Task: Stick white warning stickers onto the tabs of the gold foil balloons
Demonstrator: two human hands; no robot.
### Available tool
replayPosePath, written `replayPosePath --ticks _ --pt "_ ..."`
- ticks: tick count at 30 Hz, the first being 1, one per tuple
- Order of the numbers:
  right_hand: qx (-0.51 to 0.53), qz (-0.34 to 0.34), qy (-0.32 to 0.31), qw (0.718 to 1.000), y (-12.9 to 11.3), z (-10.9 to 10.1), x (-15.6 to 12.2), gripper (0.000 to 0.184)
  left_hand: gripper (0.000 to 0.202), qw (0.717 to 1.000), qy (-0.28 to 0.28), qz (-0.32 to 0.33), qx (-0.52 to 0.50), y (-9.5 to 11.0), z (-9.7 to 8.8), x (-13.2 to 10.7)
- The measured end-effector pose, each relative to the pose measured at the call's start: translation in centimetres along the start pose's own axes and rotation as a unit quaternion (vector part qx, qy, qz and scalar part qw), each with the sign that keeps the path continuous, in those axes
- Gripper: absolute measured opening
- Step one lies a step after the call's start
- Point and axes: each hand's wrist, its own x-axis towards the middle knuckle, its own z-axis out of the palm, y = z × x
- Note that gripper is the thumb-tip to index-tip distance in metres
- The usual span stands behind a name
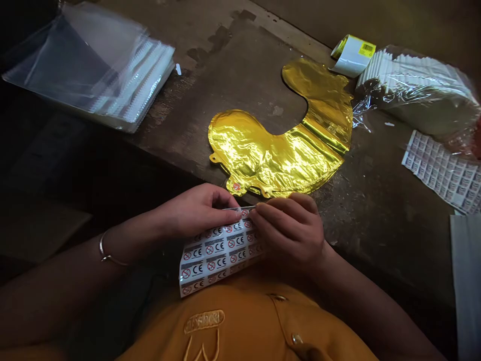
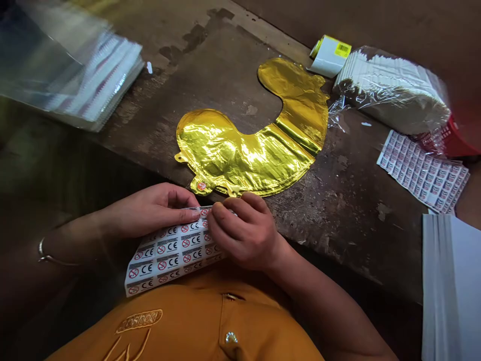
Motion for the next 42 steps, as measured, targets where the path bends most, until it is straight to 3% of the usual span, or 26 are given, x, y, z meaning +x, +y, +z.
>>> replayPosePath --ticks 2,7,10,17,21,24,26,27,29,31,32,34,38,42 --pt "0.020 0.028 -0.003 0.999 0.0 0.0 0.1 0.013 0.028 1.000 0.006 0.001 0.003 -0.1 0.0 0.0" --pt "0.088 0.191 -0.038 0.977 -0.3 -0.2 0.6 0.019 0.026 1.000 0.011 0.003 0.011 0.0 0.2 -0.3" --pt "0.075 0.193 -0.050 0.977 -0.6 -0.3 0.5 0.021 0.026 1.000 0.010 0.003 0.015 0.1 0.2 -0.4" --pt "0.046 0.112 -0.036 0.992 -0.5 -0.2 -0.1 0.021 0.026 1.000 0.010 0.005 0.016 -0.1 0.2 -0.2" --pt "0.095 0.195 -0.035 0.976 -1.0 -0.1 0.8 0.010 0.026 0.999 0.007 0.019 0.042 -0.2 0.3 -0.1" --pt "0.113 0.246 -0.063 0.961 -1.2 -0.8 1.8 0.007 0.026 0.986 0.029 0.058 0.153 0.1 0.0 -0.5" --pt "0.127 0.285 -0.059 0.948 -0.9 -1.7 2.5 0.006 0.021 0.938 0.089 0.139 0.304 0.2 -0.4 -1.1" --pt "0.136 0.315 -0.043 0.938 -0.5 -2.1 2.8 0.005 0.019 0.892 0.133 0.190 0.389 0.3 -0.6 -1.5" --pt "0.155 0.381 0.015 0.911 0.5 -2.4 3.3 0.003 0.017 0.769 0.211 0.287 0.531 0.1 -1.1 -2.2" --pt "0.182 0.425 0.054 0.885 1.7 -1.9 3.8 0.004 0.019 0.667 0.232 0.353 0.614 -0.3 -1.3 -2.3" --pt "0.197 0.432 0.051 0.879 2.2 -1.3 4.0 0.005 0.020 0.639 0.220 0.373 0.636 -0.6 -1.4 -2.2" --pt "0.214 0.430 0.013 0.877 3.0 0.3 4.4 0.006 0.023 0.622 0.185 0.389 0.654 -1.3 -1.4 -1.6" --pt "0.212 0.450 -0.032 0.867 3.7 3.1 4.4 0.009 0.024 0.629 0.175 0.383 0.654 -2.4 -1.3 -0.4" --pt "0.210 0.455 -0.057 0.864 3.9 3.6 4.1 0.011 0.024 0.625 0.185 0.398 0.646 -2.6 -1.2 -0.2"
